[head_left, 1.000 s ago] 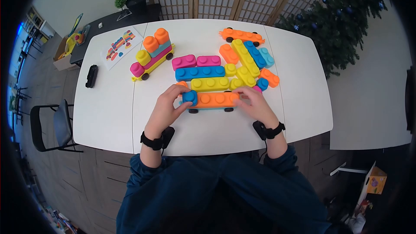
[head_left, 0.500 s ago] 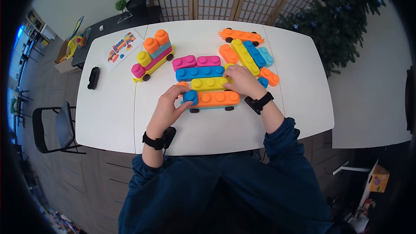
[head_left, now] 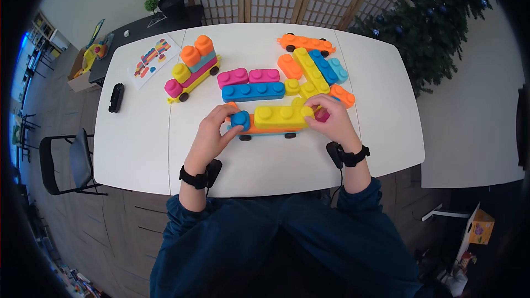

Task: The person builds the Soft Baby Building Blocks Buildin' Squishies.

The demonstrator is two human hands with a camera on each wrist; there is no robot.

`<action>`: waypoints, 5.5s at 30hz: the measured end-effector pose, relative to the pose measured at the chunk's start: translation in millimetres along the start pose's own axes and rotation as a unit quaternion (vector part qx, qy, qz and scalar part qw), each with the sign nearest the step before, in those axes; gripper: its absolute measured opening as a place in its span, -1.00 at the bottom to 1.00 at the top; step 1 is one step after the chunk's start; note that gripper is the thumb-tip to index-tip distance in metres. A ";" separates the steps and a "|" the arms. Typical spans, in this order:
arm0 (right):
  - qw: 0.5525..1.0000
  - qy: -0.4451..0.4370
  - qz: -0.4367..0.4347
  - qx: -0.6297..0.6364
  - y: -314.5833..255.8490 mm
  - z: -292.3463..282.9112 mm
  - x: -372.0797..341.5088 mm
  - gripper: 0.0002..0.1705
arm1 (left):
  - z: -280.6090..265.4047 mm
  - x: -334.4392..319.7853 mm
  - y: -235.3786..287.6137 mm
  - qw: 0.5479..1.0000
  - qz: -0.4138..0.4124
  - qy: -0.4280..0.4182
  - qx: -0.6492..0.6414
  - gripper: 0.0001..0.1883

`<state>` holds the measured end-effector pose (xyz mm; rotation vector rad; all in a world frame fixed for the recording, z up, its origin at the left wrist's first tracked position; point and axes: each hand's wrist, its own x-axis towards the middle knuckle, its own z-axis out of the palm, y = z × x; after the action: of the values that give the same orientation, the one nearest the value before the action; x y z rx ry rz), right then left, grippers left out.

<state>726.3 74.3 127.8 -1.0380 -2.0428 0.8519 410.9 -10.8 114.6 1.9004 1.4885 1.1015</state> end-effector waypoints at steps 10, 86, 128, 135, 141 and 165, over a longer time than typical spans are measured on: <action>0.999 0.010 -0.029 -0.011 5.3 14.0 -9.5 -0.65 | -1.2 2.7 -4.5 1.000 -0.007 -0.010 -0.020 -0.61; 0.997 0.045 0.013 0.063 28.0 37.8 -29.3 -0.62 | -18.2 97.7 -97.8 0.986 -0.028 -0.029 0.159 -0.60; 0.999 0.010 -0.005 0.045 26.6 38.0 -20.3 -0.61 | -20.6 18.8 13.5 0.994 0.066 -0.054 -0.064 -0.55; 0.995 -0.097 0.003 -0.035 -1.1 1.8 0.3 -0.54 | -4.7 10.4 6.3 0.996 -0.019 -0.009 -0.088 -0.55; 0.974 -0.134 -0.080 -0.162 -1.6 -6.2 61.1 -0.50 | -1.4 9.7 1.9 0.994 -0.026 -0.012 -0.106 -0.56; 0.959 -0.122 -0.037 -0.253 15.5 33.5 138.8 -0.70 | -3.7 6.5 5.9 0.995 -0.061 -0.026 -0.079 -0.56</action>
<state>643.6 191.5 135.3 -1.1545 -2.5754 0.4373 411.7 -6.7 123.2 1.6957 1.4234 1.0730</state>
